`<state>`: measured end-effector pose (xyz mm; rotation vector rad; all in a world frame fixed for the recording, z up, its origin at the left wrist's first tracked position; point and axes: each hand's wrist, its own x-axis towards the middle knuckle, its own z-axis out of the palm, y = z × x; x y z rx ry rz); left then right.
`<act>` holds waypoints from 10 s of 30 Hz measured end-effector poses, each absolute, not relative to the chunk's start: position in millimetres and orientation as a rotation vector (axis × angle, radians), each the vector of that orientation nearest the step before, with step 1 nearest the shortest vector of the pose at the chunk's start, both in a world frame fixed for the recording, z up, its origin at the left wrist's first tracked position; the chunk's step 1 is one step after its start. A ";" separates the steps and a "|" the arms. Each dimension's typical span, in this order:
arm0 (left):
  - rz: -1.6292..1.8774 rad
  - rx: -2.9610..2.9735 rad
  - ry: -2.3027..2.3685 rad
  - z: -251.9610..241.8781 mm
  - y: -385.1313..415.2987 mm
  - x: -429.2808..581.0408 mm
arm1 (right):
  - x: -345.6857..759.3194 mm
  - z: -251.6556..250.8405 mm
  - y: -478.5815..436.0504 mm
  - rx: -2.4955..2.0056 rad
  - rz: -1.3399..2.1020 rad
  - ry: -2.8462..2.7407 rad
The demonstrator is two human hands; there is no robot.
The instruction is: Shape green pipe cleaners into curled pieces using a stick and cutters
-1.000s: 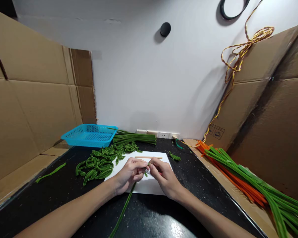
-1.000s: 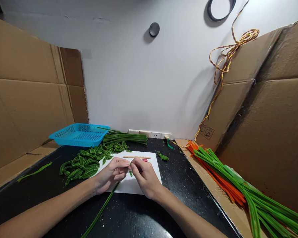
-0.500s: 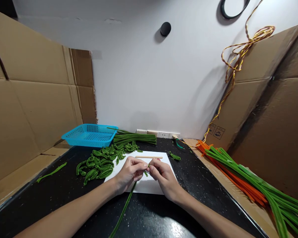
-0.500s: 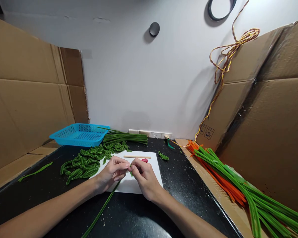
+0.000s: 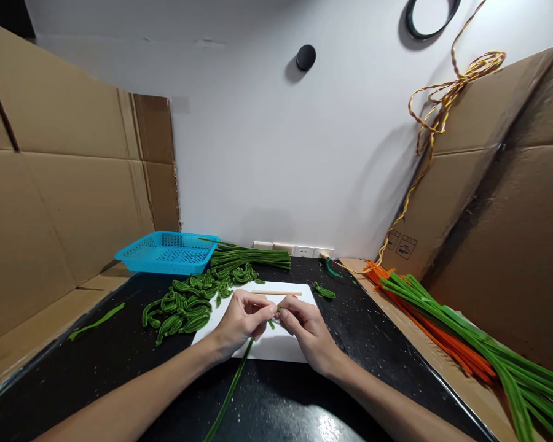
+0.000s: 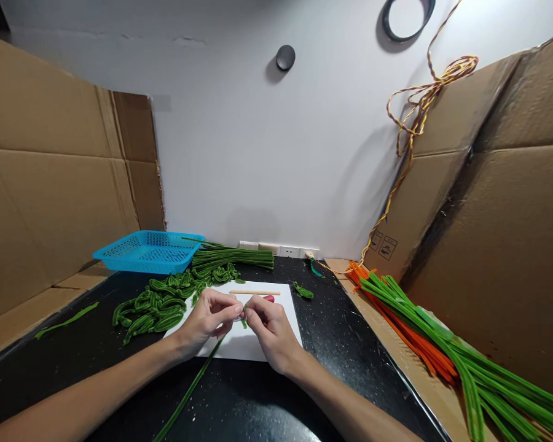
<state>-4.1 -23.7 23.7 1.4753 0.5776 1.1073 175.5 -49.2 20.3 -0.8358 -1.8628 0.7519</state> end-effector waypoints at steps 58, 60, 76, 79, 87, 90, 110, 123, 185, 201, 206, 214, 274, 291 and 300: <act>1.101 1.353 0.706 18.5 -7.5 -1.6 | 217.1 42.6 -20.6 -1.147 -0.019 -2.604; 1.082 1.343 0.709 19.4 -9.0 -1.4 | 217.1 40.2 -19.7 -1.115 -0.021 -2.616; 1.167 1.334 0.658 14.6 -4.8 -0.7 | 213.8 16.6 -6.7 -1.032 -0.109 -2.648; 1.168 1.316 0.647 14.0 -3.9 -0.5 | 212.6 17.8 -7.2 -1.032 -0.139 -2.649; 1.141 1.328 0.654 17.1 -8.9 1.1 | 209.0 19.8 -7.7 -1.122 -0.187 -2.576; 1.156 1.317 0.662 18.5 -9.8 1.0 | 211.2 22.8 -6.7 -1.183 -0.213 -2.531; 1.393 1.461 0.662 19.9 -15.3 -3.1 | 213.2 42.9 -8.0 -1.167 0.828 -1.558; 1.606 1.738 0.664 31.8 -38.6 -3.4 | 188.8 63.2 -52.2 -0.411 1.567 -1.262; 1.238 1.599 0.723 30.0 -27.6 -0.7 | 180.3 35.8 -36.9 -0.925 1.159 -1.496; 1.299 1.519 0.746 35.3 -30.9 -1.3 | 191.4 50.8 -39.7 -1.118 0.935 -1.577; 1.343 1.509 0.736 37.3 -32.9 -2.5 | 194.0 51.4 -43.5 -1.252 0.304 -1.907; 1.427 1.537 0.761 42.8 -39.3 -1.4 | 196.5 52.0 -49.5 -1.388 -0.377 -2.066; 1.229 1.324 0.785 34.1 -23.5 -6.7 | 193.8 57.8 -47.4 -1.557 -0.089 -2.325; 0.988 1.182 0.705 35.6 -26.4 -7.0 | 196.9 52.2 -45.1 -1.304 -0.146 -2.428; 0.847 1.114 0.615 40.4 -27.5 -8.9 | 198.2 55.1 -45.3 -1.145 -0.157 -2.513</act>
